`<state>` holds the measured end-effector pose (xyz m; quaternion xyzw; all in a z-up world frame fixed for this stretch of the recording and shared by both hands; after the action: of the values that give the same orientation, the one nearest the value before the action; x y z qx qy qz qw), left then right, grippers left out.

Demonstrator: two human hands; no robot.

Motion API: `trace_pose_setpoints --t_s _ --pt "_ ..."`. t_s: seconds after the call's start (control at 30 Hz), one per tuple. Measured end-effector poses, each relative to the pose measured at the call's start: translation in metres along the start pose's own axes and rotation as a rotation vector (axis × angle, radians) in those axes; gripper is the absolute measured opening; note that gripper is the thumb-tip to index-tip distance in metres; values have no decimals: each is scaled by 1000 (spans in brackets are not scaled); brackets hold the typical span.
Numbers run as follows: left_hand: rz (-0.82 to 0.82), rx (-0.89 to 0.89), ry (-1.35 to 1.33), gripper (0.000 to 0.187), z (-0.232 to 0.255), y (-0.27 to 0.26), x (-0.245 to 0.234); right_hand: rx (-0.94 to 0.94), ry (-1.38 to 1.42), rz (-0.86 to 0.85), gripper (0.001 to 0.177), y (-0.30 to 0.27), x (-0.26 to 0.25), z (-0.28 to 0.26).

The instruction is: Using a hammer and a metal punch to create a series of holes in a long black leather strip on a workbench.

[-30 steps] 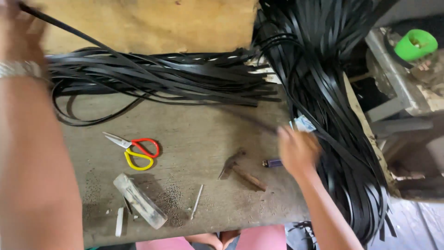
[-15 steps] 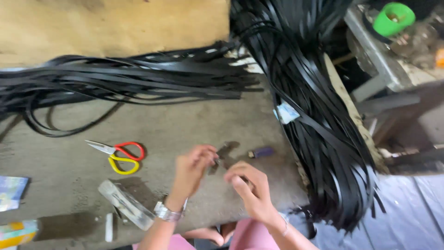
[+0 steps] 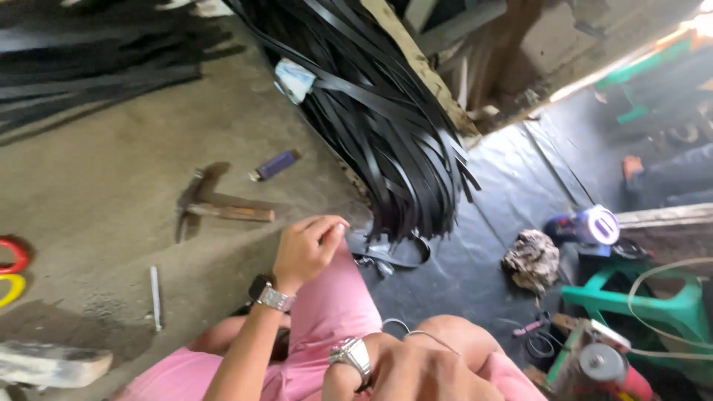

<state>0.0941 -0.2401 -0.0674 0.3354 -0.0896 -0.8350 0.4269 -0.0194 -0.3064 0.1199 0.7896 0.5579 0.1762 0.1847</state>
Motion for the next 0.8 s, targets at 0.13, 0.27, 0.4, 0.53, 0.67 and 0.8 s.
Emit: trace_pose_setpoints --t_s 0.13,0.27,0.4,0.53,0.67,0.8 --pt "-17 -43 1 12 1 -1 -4 -24 -5 32 28 -2 -8 -4" --pt "-20 -134 -8 12 -3 -5 -5 -72 2 53 24 1 -21 -10" --pt "-27 -140 32 12 -6 -6 -3 -140 17 78 21 -42 -56 -49" --pt "-91 -135 40 21 0 -4 -4 -196 27 110 21 2 -36 13" --pt "-9 -56 66 16 -4 -6 -2 10 -997 488 20 -48 -85 131" --pt "4 -32 93 15 -6 -4 -1 -81 -1556 534 39 -79 -95 184"
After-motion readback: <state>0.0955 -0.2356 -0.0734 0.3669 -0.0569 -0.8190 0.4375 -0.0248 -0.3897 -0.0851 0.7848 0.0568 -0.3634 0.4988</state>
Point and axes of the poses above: each hand's wrist, its own y-axis towards the middle knuckle, its own x-axis out of the palm, z = x × y, the point moved 3 cm from there along y, towards the middle knuckle, and after that the axes turned 4 degrees about z, right-handed, at the moved point
